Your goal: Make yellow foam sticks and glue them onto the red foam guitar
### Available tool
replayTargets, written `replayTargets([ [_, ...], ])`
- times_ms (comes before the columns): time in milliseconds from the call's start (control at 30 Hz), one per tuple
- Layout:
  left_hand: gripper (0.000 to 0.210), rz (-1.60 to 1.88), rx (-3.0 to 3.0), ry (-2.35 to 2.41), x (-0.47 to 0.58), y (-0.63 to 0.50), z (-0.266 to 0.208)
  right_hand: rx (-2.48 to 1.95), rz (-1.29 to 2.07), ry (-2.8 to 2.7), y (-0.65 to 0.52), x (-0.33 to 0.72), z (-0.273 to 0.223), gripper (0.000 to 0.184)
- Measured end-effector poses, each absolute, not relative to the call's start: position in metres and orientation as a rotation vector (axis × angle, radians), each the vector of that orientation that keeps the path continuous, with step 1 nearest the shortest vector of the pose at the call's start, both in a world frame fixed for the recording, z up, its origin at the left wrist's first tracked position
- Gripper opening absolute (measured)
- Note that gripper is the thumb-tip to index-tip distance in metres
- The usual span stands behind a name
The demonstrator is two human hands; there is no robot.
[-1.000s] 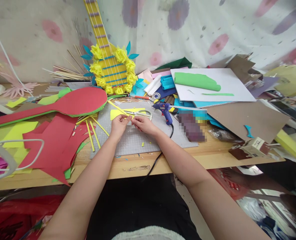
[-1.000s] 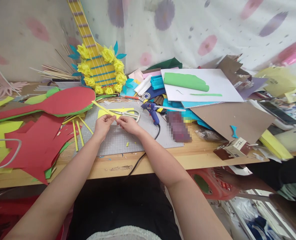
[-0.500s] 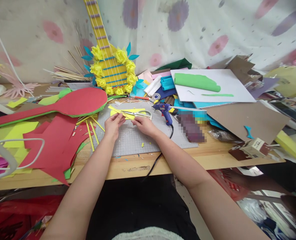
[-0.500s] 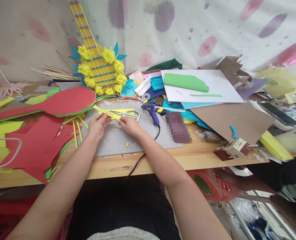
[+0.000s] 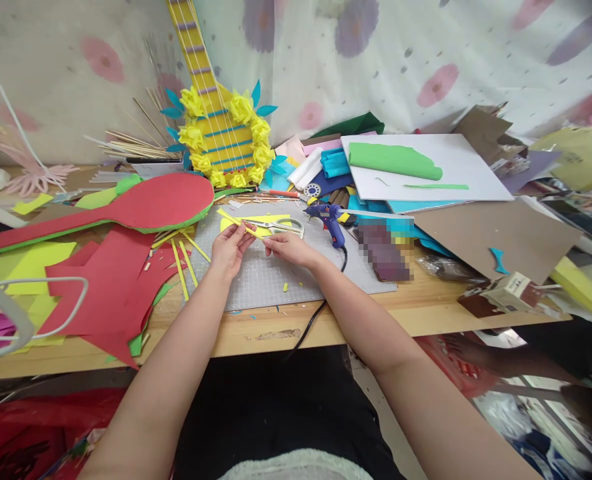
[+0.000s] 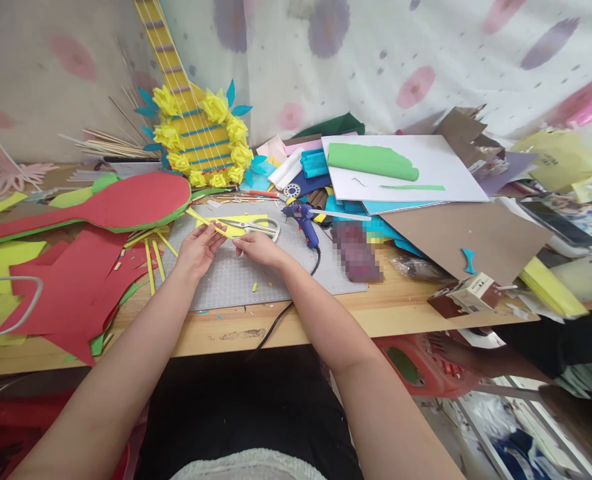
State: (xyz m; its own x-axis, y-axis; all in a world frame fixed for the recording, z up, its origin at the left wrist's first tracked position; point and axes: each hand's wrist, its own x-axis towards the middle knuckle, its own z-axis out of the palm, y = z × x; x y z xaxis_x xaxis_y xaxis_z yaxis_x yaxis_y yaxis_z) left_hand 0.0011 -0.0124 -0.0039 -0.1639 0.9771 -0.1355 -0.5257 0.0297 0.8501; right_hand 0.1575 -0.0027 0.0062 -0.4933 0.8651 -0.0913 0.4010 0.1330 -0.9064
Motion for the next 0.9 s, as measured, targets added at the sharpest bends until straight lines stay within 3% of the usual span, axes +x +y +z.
replayTargets([
  [233,0.019,1.529,0.663,0.929,0.002,-0.011,-0.003,-1.077,1.735,-1.817,-0.008,0.158,0.007,0.033],
  [533,0.034,1.636,0.789,1.163,0.010,-0.011,-0.008,-1.146,1.140,-1.900,-0.004,0.145,-0.012,0.020],
  [733,0.041,1.526,0.861,1.283,0.006,-0.009,-0.007,-1.089,1.425,-1.785,-0.005,0.149,-0.002,0.026],
  [900,0.040,1.551,0.895,1.286,0.004,-0.010,-0.005,-1.130,1.398,-1.814,-0.005,0.153,0.002,0.028],
])
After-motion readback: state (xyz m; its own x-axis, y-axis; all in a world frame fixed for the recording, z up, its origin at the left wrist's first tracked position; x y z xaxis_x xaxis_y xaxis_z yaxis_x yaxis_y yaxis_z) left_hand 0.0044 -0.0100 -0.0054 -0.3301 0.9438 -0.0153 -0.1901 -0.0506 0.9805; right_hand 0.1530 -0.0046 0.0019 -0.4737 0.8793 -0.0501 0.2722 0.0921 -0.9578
